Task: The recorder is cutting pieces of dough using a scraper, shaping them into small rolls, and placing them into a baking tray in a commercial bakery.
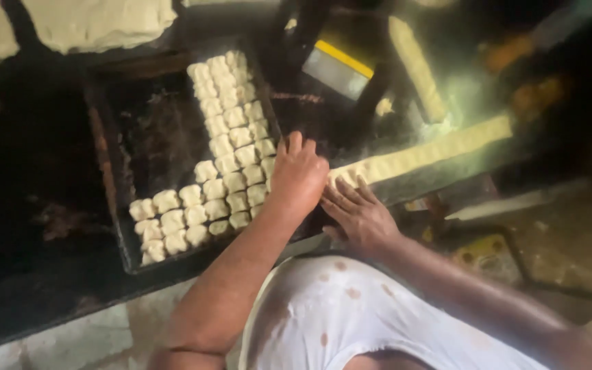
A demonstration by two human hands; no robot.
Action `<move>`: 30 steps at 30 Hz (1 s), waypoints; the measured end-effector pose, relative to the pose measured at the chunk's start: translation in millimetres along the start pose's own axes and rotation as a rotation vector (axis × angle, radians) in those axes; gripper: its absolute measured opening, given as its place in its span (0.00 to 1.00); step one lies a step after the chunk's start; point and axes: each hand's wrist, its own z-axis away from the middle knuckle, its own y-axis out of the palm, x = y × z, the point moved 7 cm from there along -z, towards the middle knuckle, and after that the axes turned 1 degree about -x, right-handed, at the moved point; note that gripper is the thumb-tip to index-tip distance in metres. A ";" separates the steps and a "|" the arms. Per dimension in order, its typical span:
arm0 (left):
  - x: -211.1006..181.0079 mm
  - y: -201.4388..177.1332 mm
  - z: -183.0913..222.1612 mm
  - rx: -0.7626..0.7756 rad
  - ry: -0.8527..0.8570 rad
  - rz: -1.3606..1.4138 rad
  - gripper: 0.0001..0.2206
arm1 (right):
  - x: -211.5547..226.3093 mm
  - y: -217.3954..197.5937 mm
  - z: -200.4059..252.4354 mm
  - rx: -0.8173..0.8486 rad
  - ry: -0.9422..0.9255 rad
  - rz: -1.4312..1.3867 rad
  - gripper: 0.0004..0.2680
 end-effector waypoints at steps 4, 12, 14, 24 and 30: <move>7.3 -22.8 23.7 -0.092 -0.059 0.044 0.04 | 3.5 -23.9 -4.5 -0.415 -0.334 0.095 0.22; 4.9 -65.8 68.6 -0.389 -0.130 0.386 0.13 | -166.1 -60.1 -210.0 -0.334 0.189 0.248 0.33; 12.6 -69.8 74.2 -0.398 -0.169 0.412 0.13 | -155.8 -74.7 -231.3 -0.287 0.234 0.183 0.37; 43.9 -80.6 117.9 -0.463 -0.229 0.505 0.13 | -99.3 -77.4 -110.4 -0.071 0.537 -0.454 0.35; 57.5 -75.4 116.4 -0.466 -0.212 0.527 0.15 | -87.8 -68.1 -14.4 -0.283 0.332 -0.252 0.29</move>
